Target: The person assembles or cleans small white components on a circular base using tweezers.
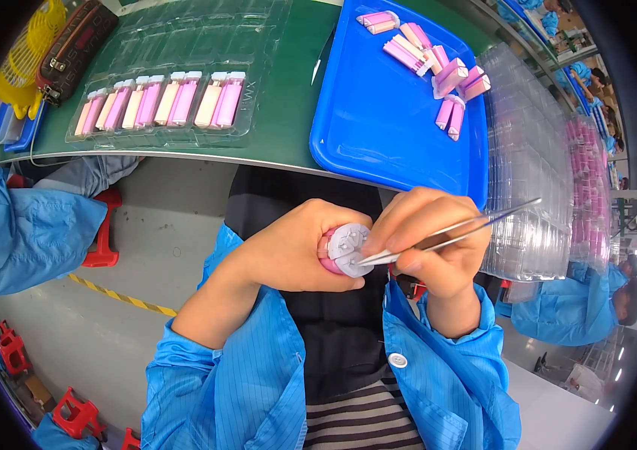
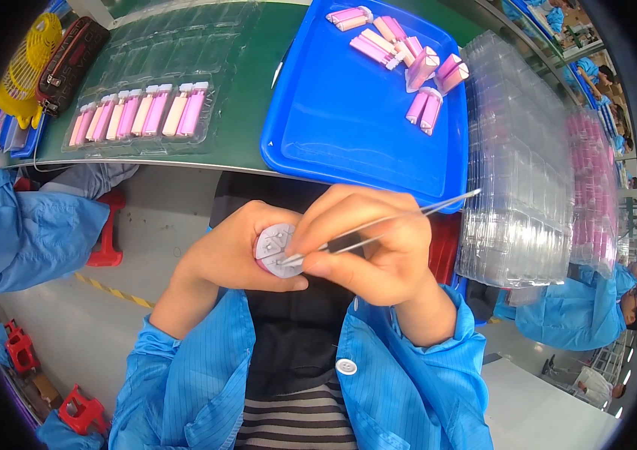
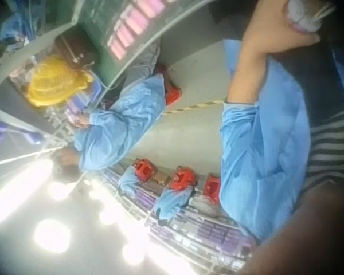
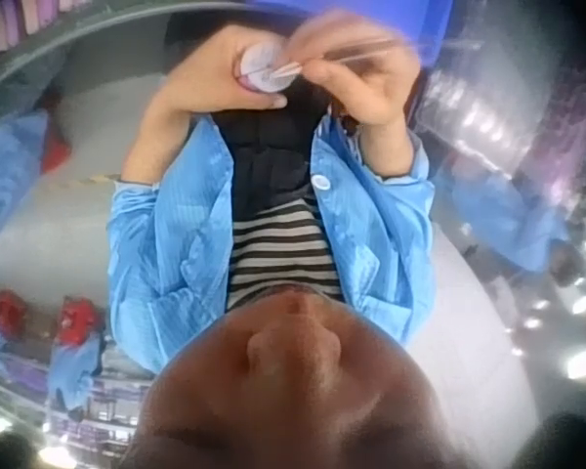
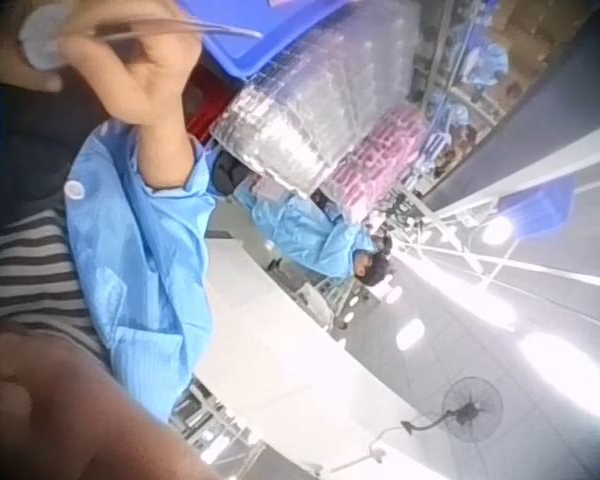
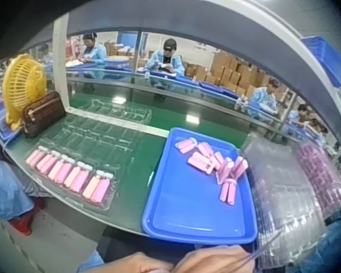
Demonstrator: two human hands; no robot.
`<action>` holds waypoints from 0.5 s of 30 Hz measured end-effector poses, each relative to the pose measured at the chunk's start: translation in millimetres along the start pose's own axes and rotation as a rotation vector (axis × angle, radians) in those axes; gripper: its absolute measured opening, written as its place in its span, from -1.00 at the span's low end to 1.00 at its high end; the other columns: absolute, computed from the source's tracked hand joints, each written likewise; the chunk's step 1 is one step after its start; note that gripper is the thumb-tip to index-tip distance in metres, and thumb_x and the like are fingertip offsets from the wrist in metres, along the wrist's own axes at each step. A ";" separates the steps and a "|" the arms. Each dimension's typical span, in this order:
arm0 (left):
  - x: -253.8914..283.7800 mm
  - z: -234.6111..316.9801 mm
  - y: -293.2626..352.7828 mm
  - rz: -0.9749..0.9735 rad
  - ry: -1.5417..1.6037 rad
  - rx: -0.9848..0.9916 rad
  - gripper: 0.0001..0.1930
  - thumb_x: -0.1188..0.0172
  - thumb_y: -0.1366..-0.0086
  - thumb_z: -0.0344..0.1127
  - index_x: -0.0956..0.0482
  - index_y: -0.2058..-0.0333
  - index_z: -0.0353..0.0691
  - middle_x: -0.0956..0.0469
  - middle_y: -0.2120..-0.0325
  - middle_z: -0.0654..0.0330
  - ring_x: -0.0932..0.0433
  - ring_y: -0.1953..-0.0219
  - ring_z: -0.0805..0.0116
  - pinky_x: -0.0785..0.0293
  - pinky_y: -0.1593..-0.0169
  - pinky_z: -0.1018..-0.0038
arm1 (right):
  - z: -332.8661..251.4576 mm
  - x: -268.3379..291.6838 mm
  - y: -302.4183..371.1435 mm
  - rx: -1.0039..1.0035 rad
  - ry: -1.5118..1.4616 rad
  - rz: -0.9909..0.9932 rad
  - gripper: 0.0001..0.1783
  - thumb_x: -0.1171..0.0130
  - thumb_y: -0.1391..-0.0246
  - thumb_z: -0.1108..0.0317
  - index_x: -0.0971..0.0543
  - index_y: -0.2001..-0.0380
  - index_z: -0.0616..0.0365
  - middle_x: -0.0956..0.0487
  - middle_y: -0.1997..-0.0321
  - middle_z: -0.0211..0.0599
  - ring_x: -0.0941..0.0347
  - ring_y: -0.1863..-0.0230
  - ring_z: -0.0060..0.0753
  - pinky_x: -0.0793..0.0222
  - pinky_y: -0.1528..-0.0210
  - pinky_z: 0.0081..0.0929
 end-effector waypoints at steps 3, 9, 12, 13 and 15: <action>-0.8 1.6 0.0 -0.015 0.022 -0.003 -0.66 -0.42 0.11 -0.49 -0.57 0.29 -0.31 -0.61 0.43 0.20 -0.56 0.36 0.50 -0.49 0.25 0.51 | 4.9 5.4 1.3 0.007 -0.129 0.100 -0.82 -0.30 -0.06 0.40 -0.55 0.41 0.31 -0.59 0.41 0.04 -0.59 0.42 -0.20 -0.54 0.39 -0.41; -2.1 -1.7 0.9 -0.029 0.029 0.005 -0.64 -0.43 0.11 -0.49 -0.58 0.26 -0.32 -0.62 0.41 0.19 -0.57 0.35 0.50 -0.50 0.23 0.50 | 8.8 1.6 1.6 -0.014 -0.119 0.076 -0.80 -0.32 -0.03 0.39 -0.55 0.41 0.33 -0.59 0.41 0.04 -0.59 0.42 -0.21 -0.53 0.40 -0.40; -2.2 1.3 0.6 -0.038 -0.012 -0.015 -0.64 -0.43 0.11 -0.49 -0.57 0.26 -0.33 -0.62 0.41 0.18 -0.57 0.34 0.49 -0.50 0.23 0.49 | 7.7 0.2 0.6 -0.019 -0.098 0.053 -0.80 -0.32 -0.02 0.40 -0.56 0.42 0.33 -0.60 0.41 0.04 -0.59 0.43 -0.22 -0.53 0.39 -0.41; -1.8 1.1 0.8 -0.035 -0.008 -0.010 -0.64 -0.43 0.11 -0.49 -0.57 0.26 -0.33 -0.62 0.41 0.18 -0.57 0.34 0.49 -0.50 0.23 0.49 | 7.6 0.0 0.5 -0.019 -0.098 0.052 -0.80 -0.32 -0.02 0.40 -0.56 0.42 0.33 -0.60 0.41 0.04 -0.59 0.43 -0.22 -0.53 0.39 -0.41; -2.0 1.0 1.1 -0.035 -0.003 -0.006 -0.64 -0.43 0.11 -0.48 -0.57 0.26 -0.33 -0.62 0.41 0.18 -0.57 0.34 0.49 -0.50 0.23 0.49 | 9.7 0.3 0.7 -0.049 -0.098 0.062 -0.81 -0.32 -0.02 0.40 -0.56 0.43 0.33 -0.60 0.42 0.04 -0.58 0.44 -0.24 -0.52 0.41 -0.42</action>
Point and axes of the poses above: each hand's wrist, its own y-axis away from the middle knuckle, its own x-axis out of the back of the hand, z = x × y, the point moved 9 cm from there along -y, towards the middle knuckle
